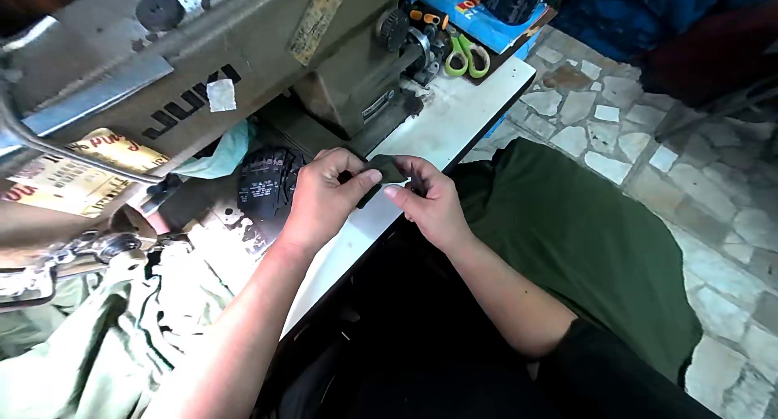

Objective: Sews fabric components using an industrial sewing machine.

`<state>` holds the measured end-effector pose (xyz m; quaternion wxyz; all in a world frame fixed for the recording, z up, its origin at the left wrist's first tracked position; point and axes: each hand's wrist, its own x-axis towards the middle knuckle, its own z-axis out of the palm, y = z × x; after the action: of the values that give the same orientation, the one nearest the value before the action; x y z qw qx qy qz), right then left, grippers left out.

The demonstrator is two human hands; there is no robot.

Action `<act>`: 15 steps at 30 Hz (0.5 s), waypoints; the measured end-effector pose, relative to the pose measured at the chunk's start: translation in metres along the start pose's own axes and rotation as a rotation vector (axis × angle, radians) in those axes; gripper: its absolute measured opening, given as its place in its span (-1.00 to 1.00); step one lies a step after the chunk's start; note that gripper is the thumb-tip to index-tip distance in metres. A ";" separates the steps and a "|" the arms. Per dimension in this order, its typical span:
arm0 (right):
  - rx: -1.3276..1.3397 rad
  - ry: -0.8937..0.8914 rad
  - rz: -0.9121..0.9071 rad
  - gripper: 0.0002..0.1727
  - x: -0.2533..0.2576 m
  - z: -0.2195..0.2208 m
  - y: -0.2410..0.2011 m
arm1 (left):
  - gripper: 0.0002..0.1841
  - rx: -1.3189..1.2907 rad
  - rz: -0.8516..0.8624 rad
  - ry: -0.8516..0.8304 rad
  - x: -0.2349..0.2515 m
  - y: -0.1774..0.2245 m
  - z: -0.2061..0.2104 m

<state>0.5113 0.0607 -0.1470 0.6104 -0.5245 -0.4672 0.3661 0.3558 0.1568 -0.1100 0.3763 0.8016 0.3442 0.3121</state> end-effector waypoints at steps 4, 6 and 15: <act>-0.010 0.071 -0.065 -0.86 0.003 0.007 0.003 | -0.74 -0.025 0.019 -0.002 0.001 0.002 -0.005; -0.017 0.076 -0.073 -0.83 0.004 0.007 0.004 | -0.81 -0.070 0.021 0.035 0.001 0.002 -0.003; 0.063 0.139 -0.187 -0.77 0.016 0.018 0.008 | -0.88 -0.055 -0.042 0.008 -0.004 -0.004 -0.003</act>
<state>0.4995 0.0827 -0.1520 0.6889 -0.4834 -0.4589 0.2848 0.3504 0.1569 -0.1128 0.4034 0.7823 0.3538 0.3164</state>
